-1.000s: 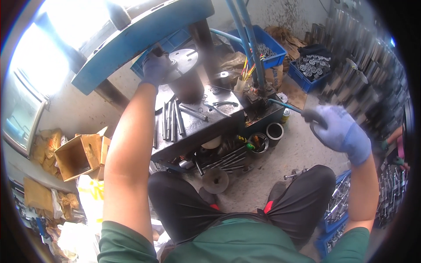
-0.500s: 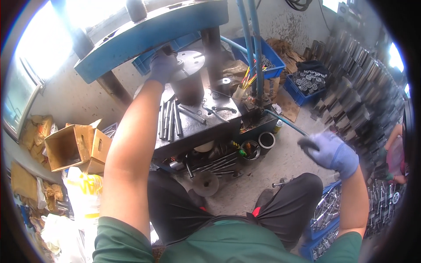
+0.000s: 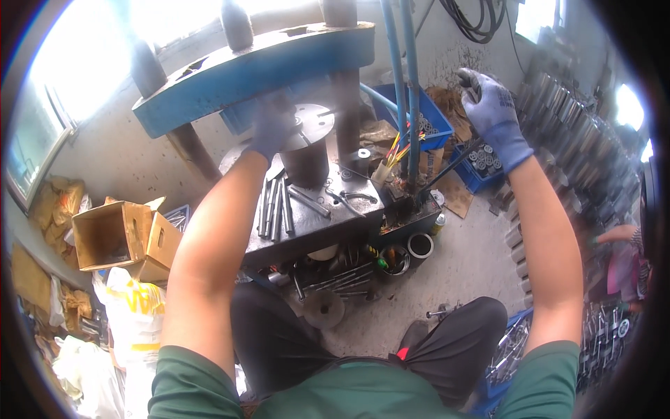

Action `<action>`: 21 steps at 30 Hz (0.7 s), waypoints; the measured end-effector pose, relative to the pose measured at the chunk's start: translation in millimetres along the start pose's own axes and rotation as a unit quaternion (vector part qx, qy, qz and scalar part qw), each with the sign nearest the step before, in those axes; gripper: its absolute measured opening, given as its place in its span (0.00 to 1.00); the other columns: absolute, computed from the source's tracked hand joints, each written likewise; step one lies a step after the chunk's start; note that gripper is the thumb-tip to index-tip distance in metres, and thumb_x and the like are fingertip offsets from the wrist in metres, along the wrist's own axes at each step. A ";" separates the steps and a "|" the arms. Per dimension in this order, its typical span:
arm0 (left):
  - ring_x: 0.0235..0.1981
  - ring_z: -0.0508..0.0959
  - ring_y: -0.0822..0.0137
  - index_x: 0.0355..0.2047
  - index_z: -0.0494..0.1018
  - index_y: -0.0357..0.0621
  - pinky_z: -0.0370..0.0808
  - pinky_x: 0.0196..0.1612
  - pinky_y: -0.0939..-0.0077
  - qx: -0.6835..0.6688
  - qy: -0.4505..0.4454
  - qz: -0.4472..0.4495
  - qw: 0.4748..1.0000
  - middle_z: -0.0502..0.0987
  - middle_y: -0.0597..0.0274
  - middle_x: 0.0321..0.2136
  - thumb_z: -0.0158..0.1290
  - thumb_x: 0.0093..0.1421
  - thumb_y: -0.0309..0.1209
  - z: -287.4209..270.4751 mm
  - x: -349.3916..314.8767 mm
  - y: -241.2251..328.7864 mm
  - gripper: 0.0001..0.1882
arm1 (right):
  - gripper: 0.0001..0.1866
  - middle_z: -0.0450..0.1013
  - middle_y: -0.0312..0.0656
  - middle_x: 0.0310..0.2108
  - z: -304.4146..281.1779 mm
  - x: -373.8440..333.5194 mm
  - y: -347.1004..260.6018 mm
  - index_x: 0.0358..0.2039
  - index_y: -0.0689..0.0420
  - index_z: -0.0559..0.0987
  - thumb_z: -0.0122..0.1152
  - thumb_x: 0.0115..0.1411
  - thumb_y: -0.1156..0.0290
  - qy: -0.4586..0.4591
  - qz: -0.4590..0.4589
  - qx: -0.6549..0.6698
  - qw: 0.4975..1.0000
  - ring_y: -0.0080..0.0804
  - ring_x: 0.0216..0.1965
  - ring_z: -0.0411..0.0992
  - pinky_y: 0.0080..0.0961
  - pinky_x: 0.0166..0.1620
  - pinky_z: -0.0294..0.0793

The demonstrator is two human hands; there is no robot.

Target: The person assembles metal components by positioning plates and shafts into a press machine, operating the lever to press them together, and installing bearings and retaining rings onto metal shafts using pliers and by hand.

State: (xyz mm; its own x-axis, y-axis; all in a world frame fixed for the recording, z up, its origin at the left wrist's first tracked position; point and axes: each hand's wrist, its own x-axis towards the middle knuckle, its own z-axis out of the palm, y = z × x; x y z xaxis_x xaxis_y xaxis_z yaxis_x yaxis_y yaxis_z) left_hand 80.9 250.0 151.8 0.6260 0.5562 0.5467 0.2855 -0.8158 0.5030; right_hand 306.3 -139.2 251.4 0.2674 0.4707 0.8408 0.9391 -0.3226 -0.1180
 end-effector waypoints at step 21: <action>0.52 0.82 0.44 0.60 0.73 0.48 0.78 0.56 0.53 0.212 -0.103 -0.210 0.949 0.81 0.42 0.49 0.55 0.60 0.32 -50.5 -231.0 -56.2 0.26 | 0.35 0.72 0.50 0.57 -84.3 -138.4 -132.2 0.63 0.62 0.72 0.60 0.51 0.74 -0.182 -0.137 -0.124 0.966 0.50 0.62 0.69 0.58 0.73 0.51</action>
State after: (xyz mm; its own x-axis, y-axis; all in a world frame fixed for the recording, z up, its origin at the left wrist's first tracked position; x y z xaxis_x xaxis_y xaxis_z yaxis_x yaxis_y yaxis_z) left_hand -116.4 175.4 31.0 0.5073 0.8397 0.1936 0.7809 -0.5430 0.3089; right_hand 126.9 -230.9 195.1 0.1161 0.8089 0.5763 0.9165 -0.3109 0.2517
